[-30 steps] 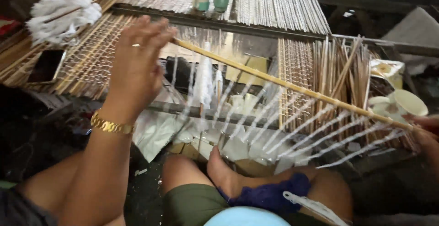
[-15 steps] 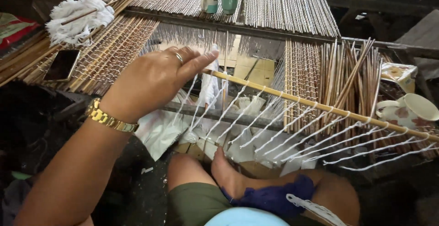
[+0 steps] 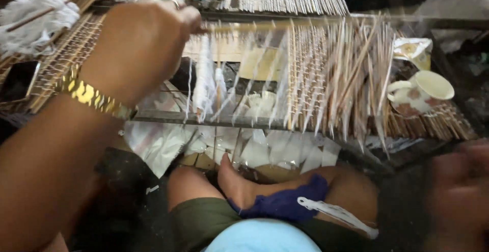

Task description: Tying individual candle wicks onto a wooden stick as part of a manual candle-making process.

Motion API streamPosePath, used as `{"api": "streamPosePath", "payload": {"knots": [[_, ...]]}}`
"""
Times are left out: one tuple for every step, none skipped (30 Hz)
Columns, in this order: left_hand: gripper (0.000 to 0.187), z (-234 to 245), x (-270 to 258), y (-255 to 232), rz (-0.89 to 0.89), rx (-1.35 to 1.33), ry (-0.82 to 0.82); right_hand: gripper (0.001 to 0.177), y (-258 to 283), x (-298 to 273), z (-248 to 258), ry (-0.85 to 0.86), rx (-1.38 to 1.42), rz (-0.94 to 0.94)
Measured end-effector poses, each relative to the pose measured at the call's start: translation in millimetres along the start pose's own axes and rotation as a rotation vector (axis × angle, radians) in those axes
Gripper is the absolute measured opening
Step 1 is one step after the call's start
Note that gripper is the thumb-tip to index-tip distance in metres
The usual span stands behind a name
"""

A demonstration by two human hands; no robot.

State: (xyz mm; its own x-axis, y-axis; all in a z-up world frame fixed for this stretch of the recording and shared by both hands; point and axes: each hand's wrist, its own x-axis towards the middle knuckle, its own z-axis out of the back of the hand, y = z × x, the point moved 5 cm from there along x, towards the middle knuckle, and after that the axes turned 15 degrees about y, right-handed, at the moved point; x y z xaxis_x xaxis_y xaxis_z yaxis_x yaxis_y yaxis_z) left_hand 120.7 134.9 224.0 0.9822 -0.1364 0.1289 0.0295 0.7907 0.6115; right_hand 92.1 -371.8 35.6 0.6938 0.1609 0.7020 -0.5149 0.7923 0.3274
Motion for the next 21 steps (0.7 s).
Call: {"api": "streamPosePath", "payload": {"knots": [[0.047,-3,9,-2,0.058,0.137,0.086,0.020,24,-22,-21,-0.010,-0.014,0.001],[0.047,-5,21,-6,0.044,0.139,0.086,0.020,32,-42,-42,-0.008,-0.017,-0.011],[0.029,-9,33,-7,0.064,0.074,0.125,0.019,45,-60,-68,0.099,0.043,0.077],[0.040,-11,45,-8,0.087,0.009,0.161,0.019,58,-78,-93,0.202,0.104,0.168],[0.040,-10,51,-12,0.076,0.012,0.159,0.019,64,-95,-101,0.200,0.102,0.157],[0.029,-10,58,-15,0.055,-0.071,0.170,0.021,67,-109,-117,0.315,0.211,0.076],[0.022,-10,64,-18,0.034,-0.154,0.181,0.029,71,-125,-133,0.427,0.321,-0.006],[0.022,-11,67,-25,0.026,-0.150,0.180,0.029,71,-137,-138,0.423,0.323,-0.014],[0.021,-14,71,-30,0.027,-0.277,0.206,0.025,73,-150,-146,0.474,0.353,-0.007],[0.020,-17,73,-34,0.029,-0.405,0.231,0.023,74,-162,-153,0.526,0.382,0.003],[0.020,-15,76,-43,0.024,-0.402,0.229,0.023,68,-174,-157,0.521,0.382,-0.002],[0.016,-18,77,-49,0.079,-0.646,0.307,0.025,61,-185,-164,0.562,0.422,-0.016],[0.017,-22,77,-55,0.132,-0.891,0.385,0.028,54,-196,-171,0.602,0.463,-0.031],[0.017,-26,78,-61,0.130,-0.891,0.379,0.028,53,-195,-171,0.597,0.460,-0.031],[0.014,-33,78,-67,0.125,-1.012,0.407,0.027,51,-195,-173,0.610,0.484,-0.058],[0.011,-38,79,-74,0.119,-1.135,0.433,0.025,48,-195,-174,0.624,0.507,-0.085],[0.011,-52,84,-80,0.114,-1.135,0.427,0.025,48,-195,-175,0.618,0.503,-0.085],[0.013,-67,90,-86,0.109,-1.192,0.440,0.024,49,-194,-177,0.605,0.464,-0.071],[0.015,-81,97,-92,0.103,-1.249,0.453,0.023,50,-192,-179,0.591,0.424,-0.058],[0.015,-88,98,-100,0.100,-1.246,0.441,0.023,50,-192,-178,0.581,0.422,-0.054],[0.015,-100,98,-110,0.119,-1.269,0.519,0.023,50,-192,-176,0.560,0.417,-0.074]]}}
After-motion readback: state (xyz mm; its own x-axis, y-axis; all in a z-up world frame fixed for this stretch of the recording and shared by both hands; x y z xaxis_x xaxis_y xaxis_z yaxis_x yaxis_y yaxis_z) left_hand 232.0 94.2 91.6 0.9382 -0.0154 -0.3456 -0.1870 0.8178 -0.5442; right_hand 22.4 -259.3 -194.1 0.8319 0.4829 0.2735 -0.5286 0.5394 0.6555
